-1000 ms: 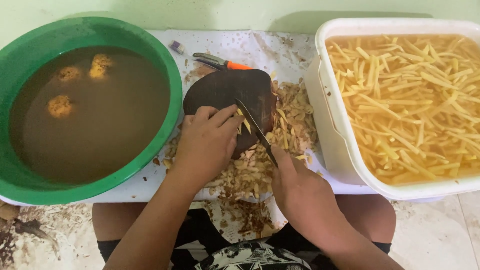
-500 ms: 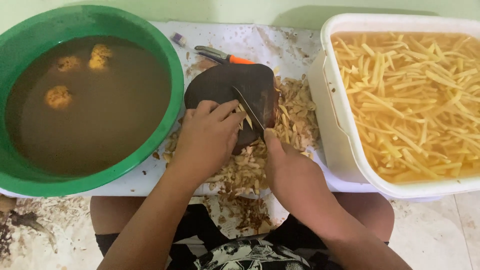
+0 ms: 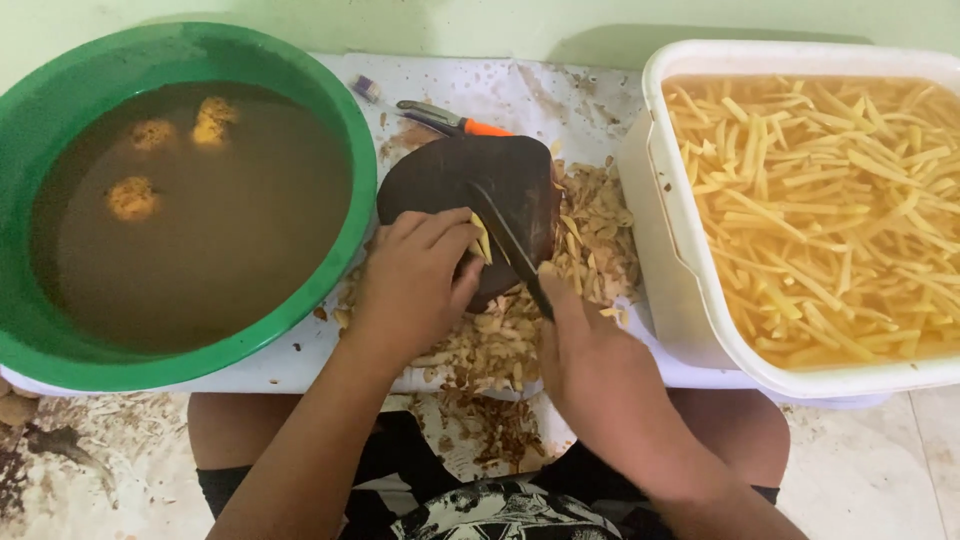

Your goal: Cleaning potatoes with a toothbrush in water and cutting them into fries with a knife.

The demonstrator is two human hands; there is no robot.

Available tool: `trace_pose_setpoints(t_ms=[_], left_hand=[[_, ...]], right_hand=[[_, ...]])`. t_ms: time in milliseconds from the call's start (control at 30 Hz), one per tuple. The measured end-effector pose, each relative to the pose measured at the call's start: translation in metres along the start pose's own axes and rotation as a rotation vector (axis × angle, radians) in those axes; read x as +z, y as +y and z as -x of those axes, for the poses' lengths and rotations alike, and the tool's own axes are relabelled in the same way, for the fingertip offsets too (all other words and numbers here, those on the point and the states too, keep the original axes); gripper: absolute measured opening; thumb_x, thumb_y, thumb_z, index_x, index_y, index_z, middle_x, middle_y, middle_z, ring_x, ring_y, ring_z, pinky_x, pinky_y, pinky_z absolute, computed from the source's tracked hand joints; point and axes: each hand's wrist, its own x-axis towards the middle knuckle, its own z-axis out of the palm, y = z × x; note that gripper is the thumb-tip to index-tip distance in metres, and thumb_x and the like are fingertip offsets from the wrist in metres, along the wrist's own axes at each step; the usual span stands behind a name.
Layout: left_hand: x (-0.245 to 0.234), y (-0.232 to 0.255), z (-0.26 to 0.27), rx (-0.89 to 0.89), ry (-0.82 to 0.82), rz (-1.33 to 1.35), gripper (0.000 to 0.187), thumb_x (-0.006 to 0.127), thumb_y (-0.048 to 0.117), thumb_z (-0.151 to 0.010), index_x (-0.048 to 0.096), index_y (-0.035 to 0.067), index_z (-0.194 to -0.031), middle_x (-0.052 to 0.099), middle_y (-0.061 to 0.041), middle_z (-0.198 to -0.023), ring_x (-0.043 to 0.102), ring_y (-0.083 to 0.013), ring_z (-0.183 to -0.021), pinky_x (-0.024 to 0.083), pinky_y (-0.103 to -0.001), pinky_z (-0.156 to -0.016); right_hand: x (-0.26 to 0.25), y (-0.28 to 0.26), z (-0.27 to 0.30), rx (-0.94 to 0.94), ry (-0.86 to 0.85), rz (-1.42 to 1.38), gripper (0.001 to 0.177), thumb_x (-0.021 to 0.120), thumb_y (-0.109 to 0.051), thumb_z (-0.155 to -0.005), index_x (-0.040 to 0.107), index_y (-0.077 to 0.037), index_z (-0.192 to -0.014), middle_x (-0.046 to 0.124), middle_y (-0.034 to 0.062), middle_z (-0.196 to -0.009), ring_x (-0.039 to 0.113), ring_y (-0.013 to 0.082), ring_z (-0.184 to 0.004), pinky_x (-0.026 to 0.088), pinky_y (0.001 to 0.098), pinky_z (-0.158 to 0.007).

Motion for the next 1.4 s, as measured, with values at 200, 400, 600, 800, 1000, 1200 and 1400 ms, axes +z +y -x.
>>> trace_pose_setpoints(t_ms=[200, 400, 600, 800, 1000, 1200, 1400], left_hand=[[-0.002, 0.003, -0.002, 0.0, 0.007, 0.02, 0.032, 0.074, 0.013, -0.081, 0.073, 0.013, -0.113, 0.068, 0.0, -0.124, 0.059, -0.0257, -0.102, 0.047, -0.041, -0.087], [-0.003, 0.003, -0.002, 0.01, -0.035, -0.029, 0.029, 0.072, 0.016, -0.083, 0.071, 0.014, -0.112, 0.066, 0.002, -0.131, 0.058, -0.0242, -0.104, 0.045, -0.041, -0.084], [-0.002, 0.002, -0.001, 0.002, 0.033, 0.013, 0.028, 0.076, 0.014, -0.078, 0.074, 0.013, -0.106, 0.071, 0.003, -0.12, 0.06, -0.0227, -0.103, 0.046, -0.039, -0.088], [0.0, -0.001, -0.001, 0.005, 0.014, 0.014, 0.028, 0.075, 0.016, -0.08, 0.074, 0.014, -0.108, 0.07, 0.004, -0.12, 0.059, -0.0236, -0.103, 0.046, -0.04, -0.087], [-0.002, -0.002, -0.001, 0.026, -0.01, 0.021, 0.027, 0.074, 0.016, -0.081, 0.073, 0.015, -0.108, 0.069, 0.003, -0.121, 0.058, -0.0233, -0.103, 0.045, -0.041, -0.087], [-0.002, -0.008, 0.0, 0.037, -0.116, -0.046, 0.023, 0.07, 0.028, -0.094, 0.074, 0.019, -0.115, 0.07, -0.001, -0.114, 0.064, -0.0271, -0.107, 0.048, -0.043, -0.079], [-0.001, -0.007, 0.001, -0.059, -0.137, -0.008, 0.036, 0.073, 0.029, -0.092, 0.07, 0.013, -0.124, 0.071, -0.009, -0.115, 0.068, -0.0309, -0.107, 0.052, -0.044, -0.083]], right_hand=[[0.009, -0.003, 0.004, 0.029, 0.036, -0.017, 0.052, 0.063, -0.014, -0.09, 0.052, -0.003, -0.139, 0.073, 0.0193, -0.104, 0.072, 0.0388, -0.073, 0.054, 0.0492, -0.054], [0.006, -0.001, -0.002, 0.071, -0.034, 0.022, 0.053, 0.061, -0.017, -0.091, 0.049, -0.004, -0.141, 0.074, 0.0204, -0.093, 0.072, 0.0397, -0.067, 0.055, 0.0511, -0.053], [0.004, -0.009, 0.004, 0.027, 0.033, 0.001, 0.052, 0.062, -0.012, -0.088, 0.051, -0.004, -0.138, 0.073, 0.0218, -0.087, 0.069, 0.0411, -0.059, 0.053, 0.0509, -0.048], [0.011, -0.01, 0.004, 0.041, -0.026, 0.014, 0.06, 0.063, -0.013, -0.084, 0.047, -0.004, -0.141, 0.07, 0.0209, -0.092, 0.068, 0.0463, -0.062, 0.053, 0.054, -0.051], [0.021, -0.012, 0.0, -0.009, -0.011, 0.11, 0.063, 0.062, -0.012, -0.082, 0.048, 0.002, -0.142, 0.07, 0.0216, -0.089, 0.069, 0.0404, -0.057, 0.053, 0.049, -0.046], [0.019, -0.013, -0.023, 0.08, -0.245, 0.083, 0.063, 0.055, -0.01, -0.095, 0.038, 0.0, -0.155, 0.072, 0.0253, -0.096, 0.078, 0.0341, -0.069, 0.063, 0.0469, -0.054], [0.017, -0.013, -0.04, 0.05, -0.191, 0.038, 0.062, 0.055, -0.011, -0.097, 0.037, -0.003, -0.157, 0.07, 0.0296, -0.102, 0.076, 0.0388, -0.072, 0.063, 0.0508, -0.054]])
